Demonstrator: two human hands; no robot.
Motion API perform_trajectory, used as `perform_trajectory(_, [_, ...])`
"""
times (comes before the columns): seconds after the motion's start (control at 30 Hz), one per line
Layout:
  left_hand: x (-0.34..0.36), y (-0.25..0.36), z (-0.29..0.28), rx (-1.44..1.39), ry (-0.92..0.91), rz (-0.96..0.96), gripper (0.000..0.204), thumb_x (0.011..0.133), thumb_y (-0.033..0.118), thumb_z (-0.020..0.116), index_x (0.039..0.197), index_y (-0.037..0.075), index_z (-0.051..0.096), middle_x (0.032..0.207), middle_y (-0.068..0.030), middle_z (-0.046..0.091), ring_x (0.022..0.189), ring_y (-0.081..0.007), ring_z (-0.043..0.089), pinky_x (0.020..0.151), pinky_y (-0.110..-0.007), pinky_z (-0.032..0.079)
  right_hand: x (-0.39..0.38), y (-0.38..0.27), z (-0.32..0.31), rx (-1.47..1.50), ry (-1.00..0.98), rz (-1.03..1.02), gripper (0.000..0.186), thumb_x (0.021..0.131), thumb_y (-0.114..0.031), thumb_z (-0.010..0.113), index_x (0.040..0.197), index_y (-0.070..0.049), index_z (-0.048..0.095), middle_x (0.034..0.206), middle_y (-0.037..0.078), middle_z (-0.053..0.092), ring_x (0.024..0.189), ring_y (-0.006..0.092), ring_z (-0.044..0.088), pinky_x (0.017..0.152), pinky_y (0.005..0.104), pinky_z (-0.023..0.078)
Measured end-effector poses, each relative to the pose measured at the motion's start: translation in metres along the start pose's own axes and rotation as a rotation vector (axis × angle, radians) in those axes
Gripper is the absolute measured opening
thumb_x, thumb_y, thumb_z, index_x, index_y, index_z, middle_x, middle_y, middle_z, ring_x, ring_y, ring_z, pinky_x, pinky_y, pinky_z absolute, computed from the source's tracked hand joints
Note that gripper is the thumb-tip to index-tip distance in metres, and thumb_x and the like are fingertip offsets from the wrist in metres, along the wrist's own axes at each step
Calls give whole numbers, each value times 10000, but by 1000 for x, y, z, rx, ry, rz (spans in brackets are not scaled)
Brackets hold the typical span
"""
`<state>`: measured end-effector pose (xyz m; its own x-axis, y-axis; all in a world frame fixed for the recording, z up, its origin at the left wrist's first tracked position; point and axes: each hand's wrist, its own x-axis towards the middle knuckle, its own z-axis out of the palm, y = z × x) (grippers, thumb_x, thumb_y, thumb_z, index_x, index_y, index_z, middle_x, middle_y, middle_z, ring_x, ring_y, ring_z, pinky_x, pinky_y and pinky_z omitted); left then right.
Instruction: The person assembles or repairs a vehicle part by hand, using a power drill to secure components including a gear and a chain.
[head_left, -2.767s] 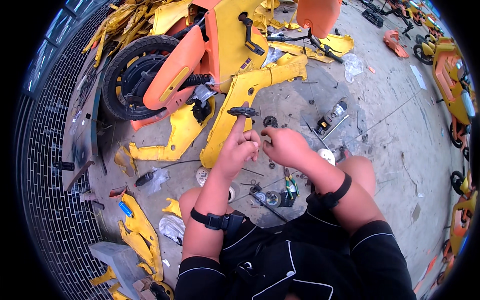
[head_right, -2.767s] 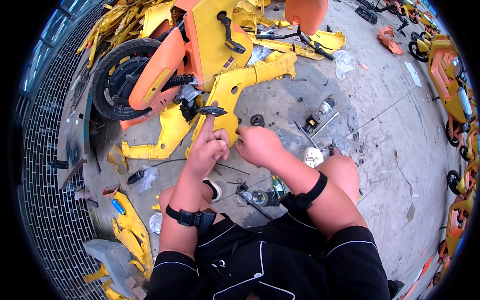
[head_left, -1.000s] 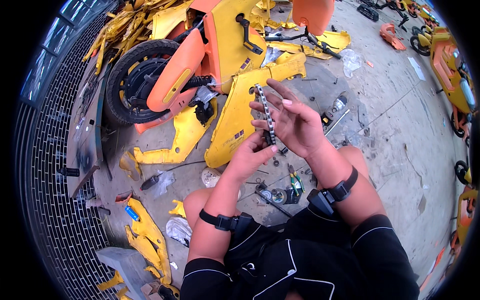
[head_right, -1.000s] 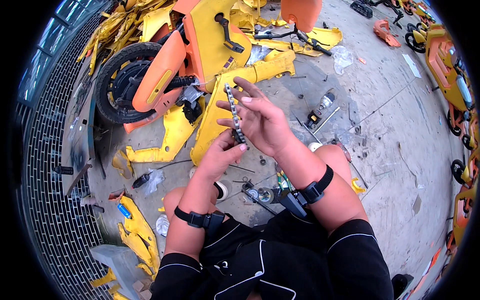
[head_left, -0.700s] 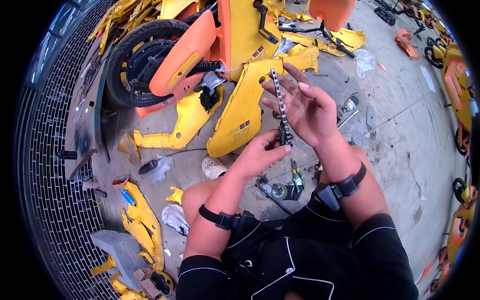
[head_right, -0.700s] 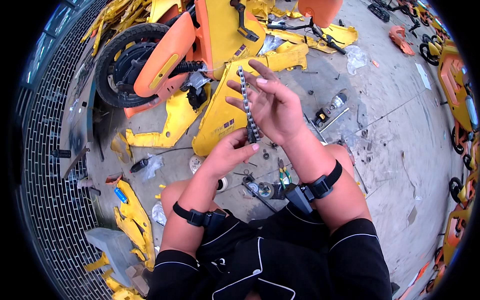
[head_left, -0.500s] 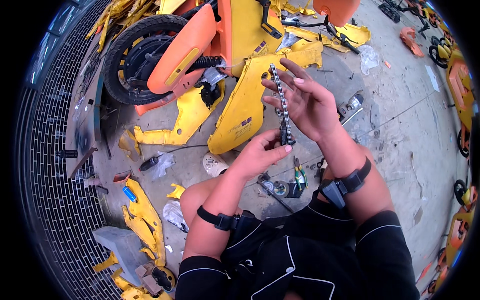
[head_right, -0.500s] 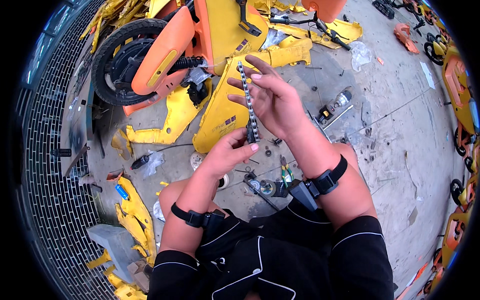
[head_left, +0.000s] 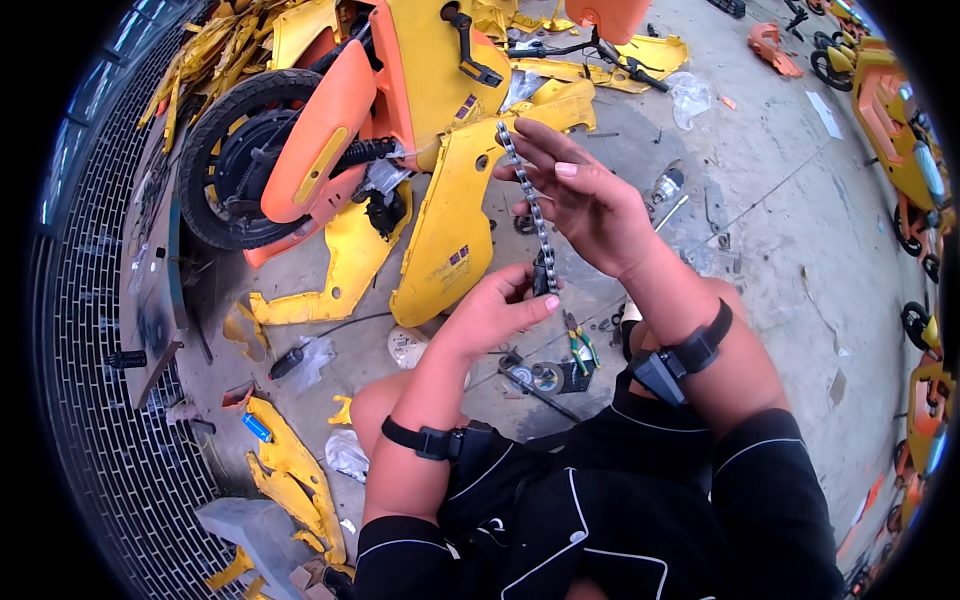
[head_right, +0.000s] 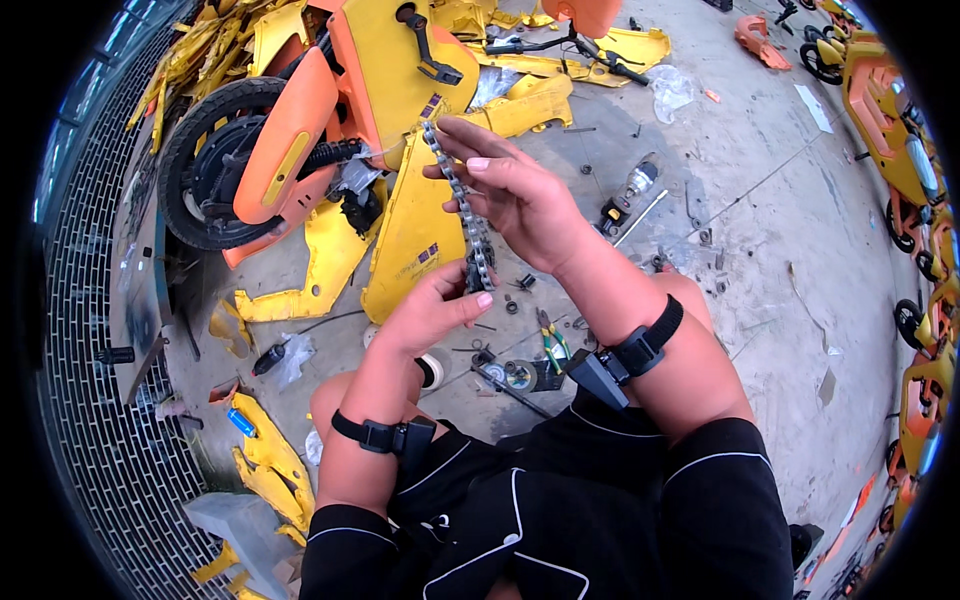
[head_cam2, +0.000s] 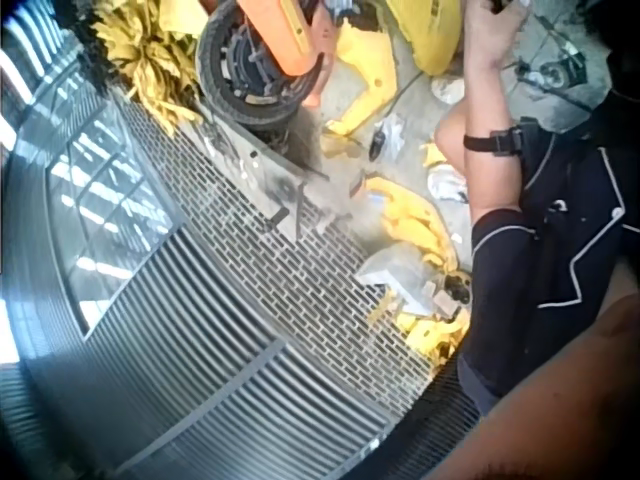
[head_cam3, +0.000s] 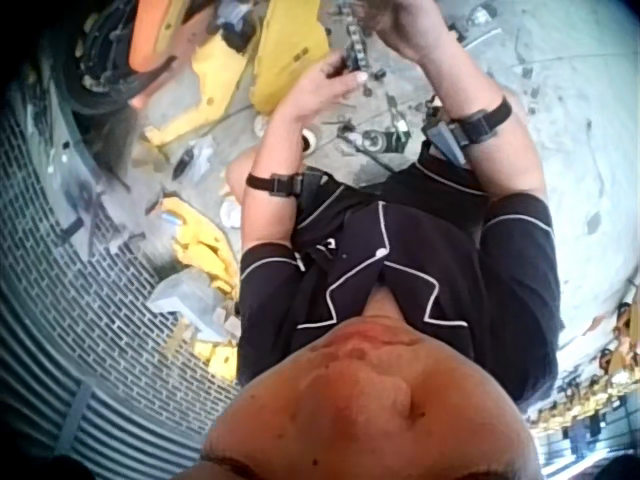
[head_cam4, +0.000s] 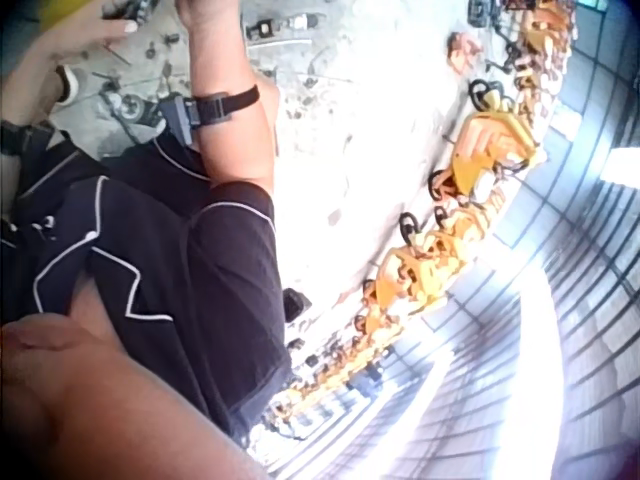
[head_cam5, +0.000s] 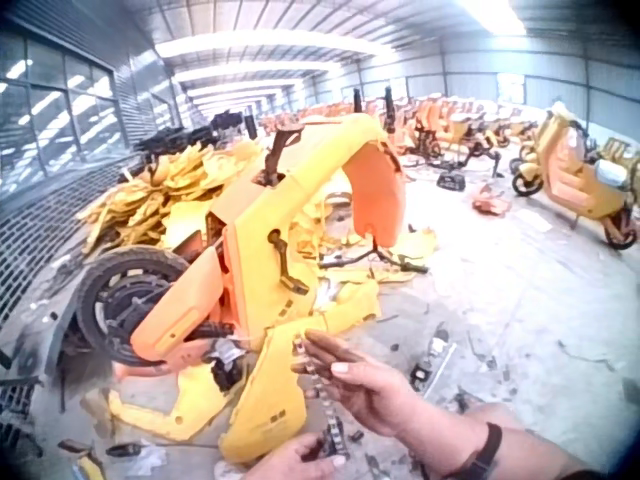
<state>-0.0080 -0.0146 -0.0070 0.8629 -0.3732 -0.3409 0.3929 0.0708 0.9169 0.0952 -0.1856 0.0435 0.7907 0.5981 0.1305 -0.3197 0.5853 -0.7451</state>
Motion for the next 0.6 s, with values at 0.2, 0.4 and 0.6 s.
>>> perform_trajectory(0.2, [-3,4,12,-46,-5,37,353,919,201,737,1215,57,611,903,54,585,773,-50,512,666,-217,431,-25,-15,23,77,-56,-37,791,875,-236,606,1571,-53,278,1524,74,442,1328,336,489,939,440,525])
perform_trajectory(0.4, [-13,1,18,-12,92,64,497,902,165,752,1351,76,558,863,40,565,763,-63,513,667,-223,433,-45,-12,41,77,-67,-16,804,875,-239,603,1579,-61,258,1557,87,401,1350,345,468,965,436,524])
perform_trajectory(0.6, [-15,2,19,-53,68,138,564,894,140,759,1406,71,533,814,59,530,734,-54,485,656,-220,411,-50,-9,41,134,-58,-6,816,875,-260,607,1586,-87,246,1538,93,434,1365,354,460,996,447,517])
